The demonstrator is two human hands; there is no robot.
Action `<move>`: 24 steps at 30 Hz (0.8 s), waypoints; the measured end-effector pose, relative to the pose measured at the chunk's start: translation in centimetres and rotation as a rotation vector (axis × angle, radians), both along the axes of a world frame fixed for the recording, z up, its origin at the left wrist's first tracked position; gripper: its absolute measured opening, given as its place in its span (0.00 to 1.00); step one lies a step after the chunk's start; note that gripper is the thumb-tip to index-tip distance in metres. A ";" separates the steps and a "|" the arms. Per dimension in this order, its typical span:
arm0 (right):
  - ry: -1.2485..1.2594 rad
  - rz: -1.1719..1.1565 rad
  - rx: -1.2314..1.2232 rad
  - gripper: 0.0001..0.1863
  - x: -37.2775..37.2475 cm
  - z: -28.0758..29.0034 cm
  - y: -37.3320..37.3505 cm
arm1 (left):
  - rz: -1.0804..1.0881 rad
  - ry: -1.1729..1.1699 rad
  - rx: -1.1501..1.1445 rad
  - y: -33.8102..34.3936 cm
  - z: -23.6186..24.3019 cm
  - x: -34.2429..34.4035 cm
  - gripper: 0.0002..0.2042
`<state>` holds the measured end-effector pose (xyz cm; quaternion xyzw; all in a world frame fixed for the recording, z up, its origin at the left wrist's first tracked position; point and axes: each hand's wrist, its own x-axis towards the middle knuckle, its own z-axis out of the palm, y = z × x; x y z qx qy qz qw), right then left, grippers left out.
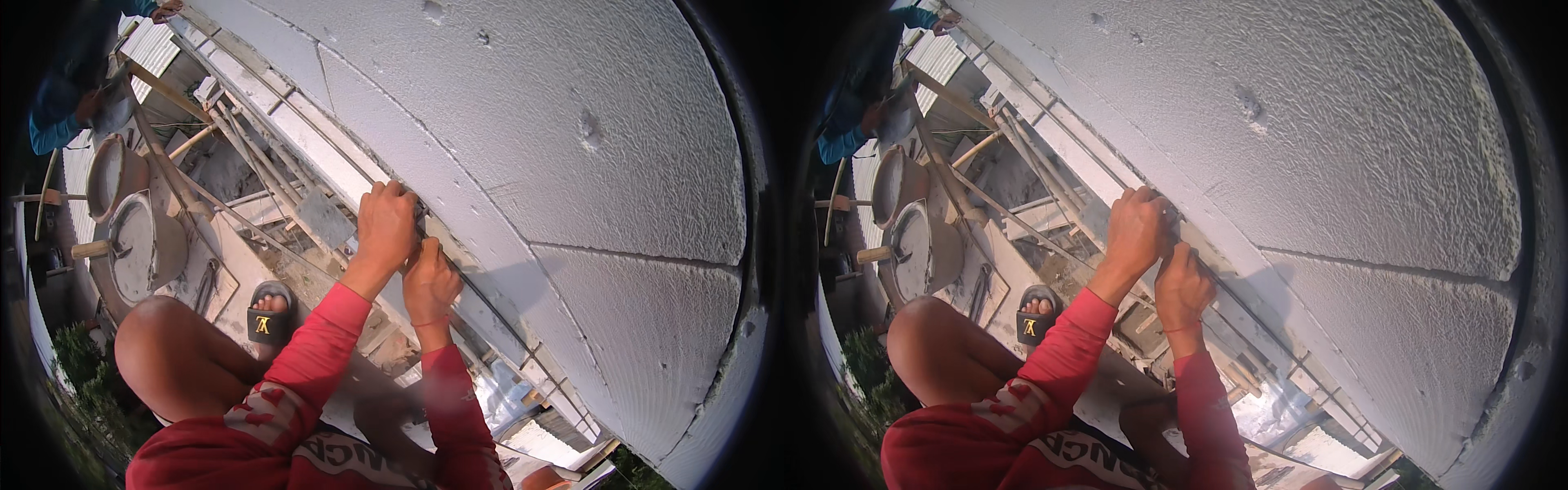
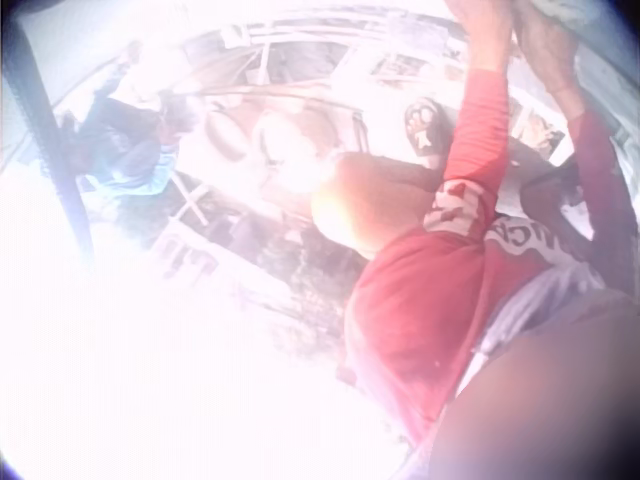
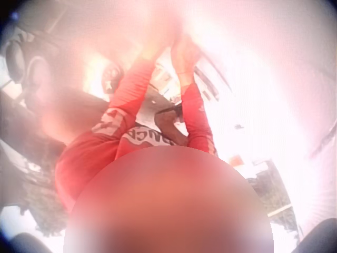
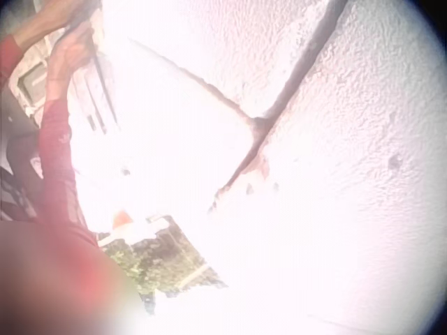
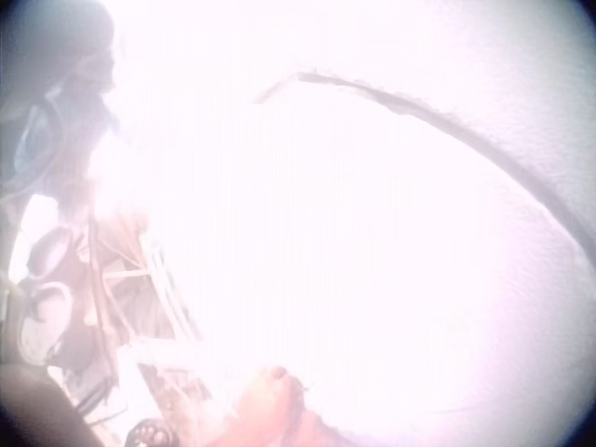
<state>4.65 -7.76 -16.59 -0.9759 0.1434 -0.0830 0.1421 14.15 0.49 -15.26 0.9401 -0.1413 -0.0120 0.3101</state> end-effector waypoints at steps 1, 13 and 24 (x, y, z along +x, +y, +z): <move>-0.029 0.005 0.026 0.05 -0.1 -0.1 0.0 | -0.017 0.007 0.014 0.2 -0.1 0.0 0.07; -0.062 0.025 0.103 0.07 -0.2 0.2 0.0 | 0.139 0.019 -0.069 -1.7 -0.4 -1.2 0.05; -0.019 -0.059 0.274 0.09 -0.3 -1.7 0.7 | 0.126 -0.024 -0.104 -1.3 -1.1 -1.0 0.08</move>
